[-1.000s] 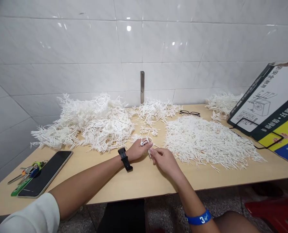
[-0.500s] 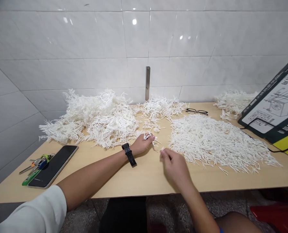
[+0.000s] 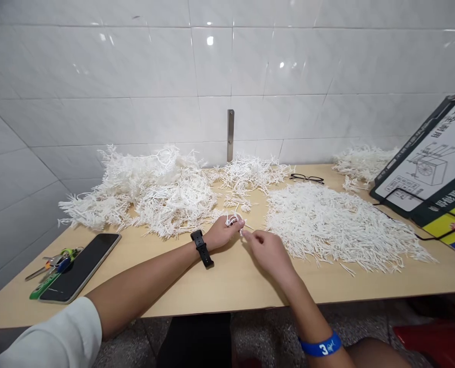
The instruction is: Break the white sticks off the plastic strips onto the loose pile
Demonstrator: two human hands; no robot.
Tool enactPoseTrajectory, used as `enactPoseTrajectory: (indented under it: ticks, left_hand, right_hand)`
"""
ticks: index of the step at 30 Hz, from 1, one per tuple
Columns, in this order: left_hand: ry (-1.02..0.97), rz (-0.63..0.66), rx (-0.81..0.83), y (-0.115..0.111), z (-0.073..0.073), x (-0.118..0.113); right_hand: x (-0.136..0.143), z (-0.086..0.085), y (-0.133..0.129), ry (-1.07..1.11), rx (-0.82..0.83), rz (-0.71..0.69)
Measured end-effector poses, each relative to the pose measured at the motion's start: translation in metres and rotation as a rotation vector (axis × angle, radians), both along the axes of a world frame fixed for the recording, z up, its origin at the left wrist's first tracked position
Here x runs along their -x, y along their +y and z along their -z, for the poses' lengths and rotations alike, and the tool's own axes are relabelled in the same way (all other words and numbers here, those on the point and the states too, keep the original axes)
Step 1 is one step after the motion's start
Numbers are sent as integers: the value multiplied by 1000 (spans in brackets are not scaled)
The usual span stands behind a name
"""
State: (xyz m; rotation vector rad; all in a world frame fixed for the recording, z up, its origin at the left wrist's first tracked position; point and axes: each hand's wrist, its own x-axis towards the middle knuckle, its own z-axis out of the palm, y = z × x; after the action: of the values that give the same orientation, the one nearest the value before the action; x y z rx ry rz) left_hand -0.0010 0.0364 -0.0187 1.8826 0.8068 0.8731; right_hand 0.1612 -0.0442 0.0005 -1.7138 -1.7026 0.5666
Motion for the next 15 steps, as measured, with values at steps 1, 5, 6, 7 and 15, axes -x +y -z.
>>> enactPoseTrajectory:
  ticks: [1, 5, 6, 7, 15]
  left_hand:
    - [12, -2, -13, 0, 1, 0]
    - [66, -160, 11, 9, 5, -1]
    - [68, -228, 35, 12, 6, -1]
    - [68, -271, 50, 14, 6, -1]
    - [93, -116, -13, 1, 2, -1]
  right_hand:
    - [7, 3, 0, 36, 17, -67]
    - [38, 9, -20, 70, -5, -175]
    - [46, 9, -30, 72, -13, -210]
    - [53, 9, -39, 80, -15, -261]
    - [-8, -3, -23, -411, -99, 129]
